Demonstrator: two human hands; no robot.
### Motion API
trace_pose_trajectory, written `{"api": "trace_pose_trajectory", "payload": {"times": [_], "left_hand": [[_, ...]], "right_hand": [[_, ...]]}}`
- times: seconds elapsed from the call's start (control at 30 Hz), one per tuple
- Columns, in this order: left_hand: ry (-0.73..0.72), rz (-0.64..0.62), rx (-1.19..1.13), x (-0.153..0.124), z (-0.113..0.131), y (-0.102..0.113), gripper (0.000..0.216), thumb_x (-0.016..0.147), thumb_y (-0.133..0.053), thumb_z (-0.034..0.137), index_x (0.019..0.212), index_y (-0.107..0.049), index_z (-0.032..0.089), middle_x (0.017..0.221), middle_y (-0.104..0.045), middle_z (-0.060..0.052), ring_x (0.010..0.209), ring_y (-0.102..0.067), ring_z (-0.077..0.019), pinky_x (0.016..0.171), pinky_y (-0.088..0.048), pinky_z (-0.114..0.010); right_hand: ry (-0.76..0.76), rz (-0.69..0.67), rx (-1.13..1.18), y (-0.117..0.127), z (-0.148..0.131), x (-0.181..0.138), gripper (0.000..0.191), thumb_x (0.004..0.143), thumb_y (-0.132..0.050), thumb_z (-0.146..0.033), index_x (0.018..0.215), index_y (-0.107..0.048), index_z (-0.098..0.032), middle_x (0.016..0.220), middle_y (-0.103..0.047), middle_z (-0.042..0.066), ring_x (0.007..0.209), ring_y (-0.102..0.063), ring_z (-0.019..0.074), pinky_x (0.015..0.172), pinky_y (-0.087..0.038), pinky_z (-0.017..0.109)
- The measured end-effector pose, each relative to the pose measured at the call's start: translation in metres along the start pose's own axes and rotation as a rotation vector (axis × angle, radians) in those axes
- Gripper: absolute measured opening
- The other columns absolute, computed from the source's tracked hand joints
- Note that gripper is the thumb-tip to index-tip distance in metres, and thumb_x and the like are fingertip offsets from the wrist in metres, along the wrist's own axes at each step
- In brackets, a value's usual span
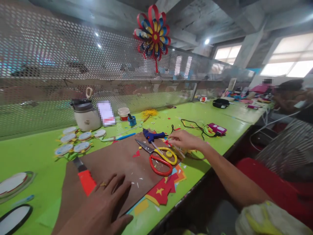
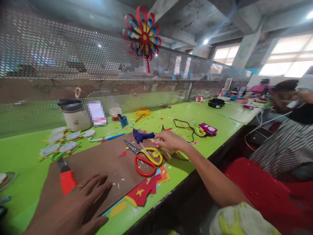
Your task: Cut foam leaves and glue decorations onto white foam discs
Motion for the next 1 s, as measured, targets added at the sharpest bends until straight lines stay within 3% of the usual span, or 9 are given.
{"api": "trace_pose_trajectory", "payload": {"times": [0.13, 0.27, 0.4, 0.47, 0.57, 0.7, 0.83, 1.0], "left_hand": [[-0.033, 0.029, 0.049, -0.001, 0.008, 0.003, 0.048, 0.087, -0.044, 0.041, 0.132, -0.057, 0.03, 0.14, -0.055, -0.01, 0.125, -0.051, -0.037, 0.096, -0.047, -0.055], [-0.041, -0.03, 0.065, 0.0, 0.022, 0.01, 0.048, 0.077, -0.045, 0.018, 0.122, -0.062, 0.023, 0.128, -0.063, -0.012, 0.112, -0.06, -0.0333, 0.091, -0.05, -0.048], [0.038, -0.102, 0.046, 0.006, 0.019, 0.011, 0.037, 0.086, -0.033, 0.016, 0.104, -0.065, 0.019, 0.104, -0.069, -0.013, 0.085, -0.067, -0.0267, 0.077, -0.052, -0.04], [0.044, -0.106, 0.051, 0.009, 0.017, 0.011, 0.035, 0.088, -0.032, 0.017, 0.099, -0.065, 0.016, 0.097, -0.068, -0.013, 0.083, -0.067, -0.0275, 0.075, -0.051, -0.04], [0.045, -0.121, 0.056, 0.011, 0.015, 0.013, 0.033, 0.089, -0.032, 0.016, 0.093, -0.065, 0.015, 0.09, -0.068, -0.012, 0.079, -0.066, -0.0265, 0.071, -0.049, -0.038], [0.037, -0.132, 0.045, 0.012, 0.018, 0.022, 0.032, 0.091, -0.034, 0.018, 0.091, -0.065, 0.016, 0.088, -0.069, -0.011, 0.076, -0.066, -0.0251, 0.066, -0.047, -0.034], [0.036, -0.134, 0.035, 0.014, 0.016, 0.028, 0.03, 0.09, -0.034, 0.015, 0.085, -0.064, 0.017, 0.083, -0.069, -0.011, 0.071, -0.066, -0.024, 0.062, -0.044, -0.032], [0.042, -0.075, 0.013, 0.016, 0.01, 0.032, 0.028, 0.089, -0.037, 0.015, 0.078, -0.063, 0.018, 0.08, -0.071, -0.011, 0.071, -0.066, -0.0243, 0.064, -0.045, -0.032]], "right_hand": [[0.015, -0.163, -0.073, -0.02, -0.013, -0.027, 0.025, 0.085, -0.062, -0.031, 0.105, -0.071, -0.018, 0.095, -0.071, 0.008, 0.087, -0.064, 0.0221, 0.078, -0.048, 0.032], [0.07, -0.278, -0.211, -0.028, -0.035, -0.057, 0.041, 0.085, -0.064, -0.039, 0.121, -0.063, -0.019, 0.115, -0.064, 0.013, 0.107, -0.057, 0.028, 0.091, -0.046, 0.042], [0.253, -0.297, -0.26, -0.039, -0.075, -0.079, 0.051, 0.083, -0.066, -0.035, 0.131, -0.054, -0.023, 0.13, -0.054, 0.013, 0.121, -0.045, 0.0306, 0.101, -0.039, 0.049], [0.326, -0.289, -0.262, -0.05, -0.091, -0.083, 0.058, 0.084, -0.063, -0.026, 0.139, -0.046, -0.023, 0.136, -0.049, 0.013, 0.124, -0.04, 0.0312, 0.103, -0.036, 0.05], [0.373, -0.271, -0.259, -0.064, -0.102, -0.081, 0.066, 0.079, -0.059, -0.013, 0.142, -0.041, -0.019, 0.138, -0.048, 0.014, 0.126, -0.038, 0.0312, 0.105, -0.034, 0.05], [0.393, -0.312, -0.219, -0.07, -0.105, -0.079, 0.061, 0.075, -0.057, -0.008, 0.135, -0.05, -0.016, 0.132, -0.053, 0.015, 0.121, -0.042, 0.0299, 0.103, -0.038, 0.048], [0.384, -0.337, -0.145, -0.063, -0.103, -0.074, 0.049, 0.082, -0.056, -0.012, 0.13, -0.055, -0.018, 0.126, -0.058, 0.013, 0.118, -0.047, 0.0266, 0.101, -0.041, 0.043], [0.282, -0.284, -0.153, -0.067, -0.087, -0.058, 0.039, 0.083, -0.06, -0.022, 0.121, -0.06, -0.017, 0.127, -0.053, 0.014, 0.117, -0.048, 0.0271, 0.1, -0.042, 0.043]]}}
Point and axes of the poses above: each hand's wrist, its own x-axis towards the middle knuckle, its own y-axis out of the back of the hand, z = x × y, the point moved 10 cm from there along x, towards the middle knuckle
